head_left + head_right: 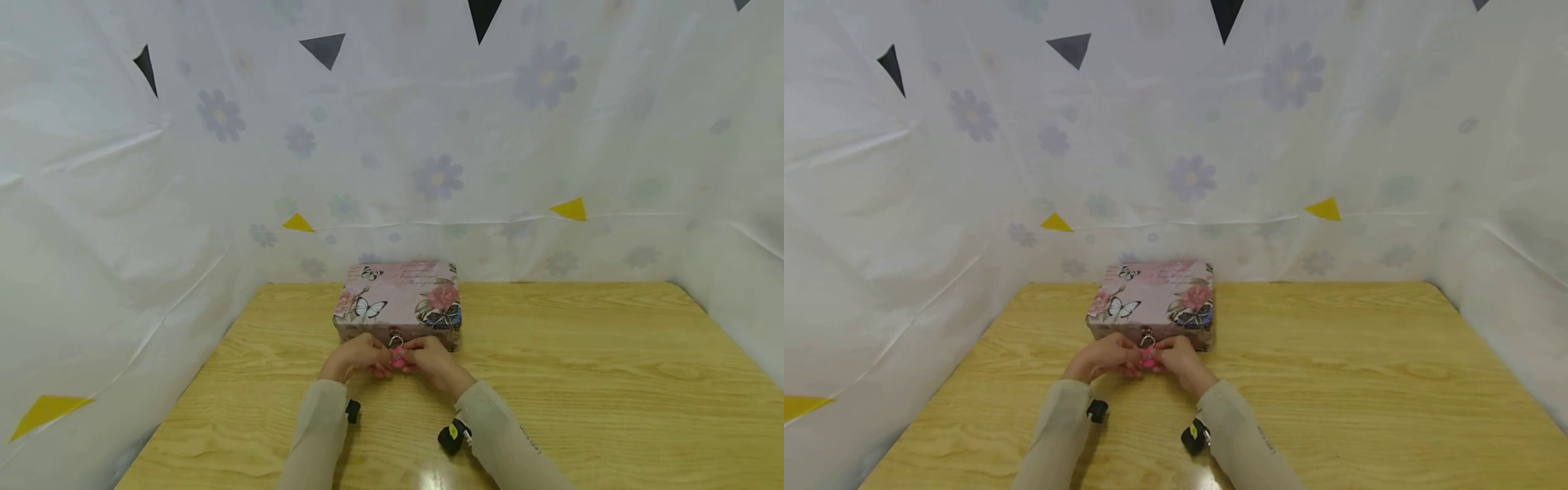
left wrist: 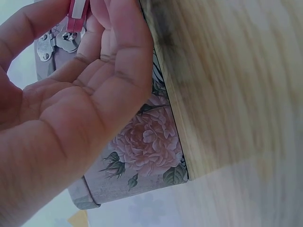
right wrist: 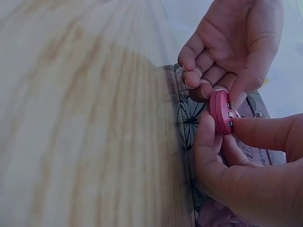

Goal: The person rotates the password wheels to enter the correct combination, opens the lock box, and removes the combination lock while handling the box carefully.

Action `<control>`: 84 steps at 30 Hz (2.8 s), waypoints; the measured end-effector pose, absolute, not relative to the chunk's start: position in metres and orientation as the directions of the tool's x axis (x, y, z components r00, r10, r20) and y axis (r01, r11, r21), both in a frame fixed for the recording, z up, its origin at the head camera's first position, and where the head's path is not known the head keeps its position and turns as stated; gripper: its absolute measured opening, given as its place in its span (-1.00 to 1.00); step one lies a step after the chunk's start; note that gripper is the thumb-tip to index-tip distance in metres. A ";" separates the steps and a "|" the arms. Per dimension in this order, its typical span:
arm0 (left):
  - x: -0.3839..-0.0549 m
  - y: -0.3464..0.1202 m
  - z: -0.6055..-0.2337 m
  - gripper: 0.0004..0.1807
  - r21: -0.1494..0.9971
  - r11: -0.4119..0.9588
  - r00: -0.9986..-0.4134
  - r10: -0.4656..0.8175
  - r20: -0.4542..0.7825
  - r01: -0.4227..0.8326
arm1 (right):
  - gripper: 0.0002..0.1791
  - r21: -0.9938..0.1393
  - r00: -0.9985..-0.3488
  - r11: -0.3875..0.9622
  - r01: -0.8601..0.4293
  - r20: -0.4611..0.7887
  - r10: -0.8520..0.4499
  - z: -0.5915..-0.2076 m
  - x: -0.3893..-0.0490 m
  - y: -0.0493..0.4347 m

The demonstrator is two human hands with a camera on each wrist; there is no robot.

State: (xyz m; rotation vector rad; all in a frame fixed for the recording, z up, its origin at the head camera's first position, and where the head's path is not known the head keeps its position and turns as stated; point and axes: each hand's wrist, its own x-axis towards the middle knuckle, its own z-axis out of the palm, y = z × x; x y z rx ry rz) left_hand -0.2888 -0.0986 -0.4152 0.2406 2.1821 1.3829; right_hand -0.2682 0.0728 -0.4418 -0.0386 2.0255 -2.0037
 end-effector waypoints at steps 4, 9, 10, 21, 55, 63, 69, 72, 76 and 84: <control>-0.289 -0.097 -0.415 -0.74 0.873 0.472 -0.841 0.417 -0.345 -0.124 | -0.77 -0.979 -0.958 0.025 0.202 -0.202 -0.202 -0.439 -0.268 0.072; -0.289 -0.094 -0.416 -0.74 0.858 0.502 -0.859 0.385 -0.338 -0.112 | -0.77 -0.977 -0.958 0.017 0.211 -0.210 -0.197 -0.439 -0.268 0.071; -0.289 -0.094 -0.417 -0.75 0.855 0.507 -0.863 0.377 -0.336 -0.111 | -0.77 -0.977 -0.958 0.016 0.211 -0.210 -0.198 -0.439 -0.268 0.071; -0.288 -0.092 -0.417 -0.80 0.848 0.519 -0.876 0.357 -0.325 -0.103 | -0.78 -0.975 -0.958 -0.006 0.222 -0.217 -0.189 -0.439 -0.267 0.070; -0.286 -0.094 -0.414 -0.76 0.917 0.394 -0.947 0.266 -0.181 -0.064 | -0.83 -0.972 -0.959 -0.032 0.232 -0.223 -0.175 -0.436 -0.266 0.069; -0.285 -0.090 -0.412 -0.79 0.905 0.417 -0.964 0.194 -0.181 -0.086 | -0.81 -0.971 -0.961 -0.044 0.235 -0.225 -0.161 -0.438 -0.268 0.068; -0.286 -0.089 -0.412 -0.78 0.900 0.424 -0.965 0.181 -0.189 -0.096 | -0.79 -0.975 -0.963 -0.049 0.217 -0.206 -0.172 -0.442 -0.272 0.069; -0.287 -0.089 -0.414 -0.78 0.897 0.432 -0.966 0.179 -0.185 -0.091 | -0.82 -0.979 -0.964 -0.074 0.188 -0.170 -0.207 -0.449 -0.275 0.071; -0.287 -0.088 -0.414 -0.79 0.892 0.439 -0.969 0.158 -0.192 -0.105 | -0.82 -0.978 -0.964 -0.068 0.195 -0.178 -0.198 -0.448 -0.275 0.070; -0.286 -0.086 -0.413 -0.78 0.887 0.450 -0.970 0.152 -0.189 -0.103 | -0.81 -0.968 -0.960 -0.050 0.246 -0.236 -0.149 -0.433 -0.266 0.067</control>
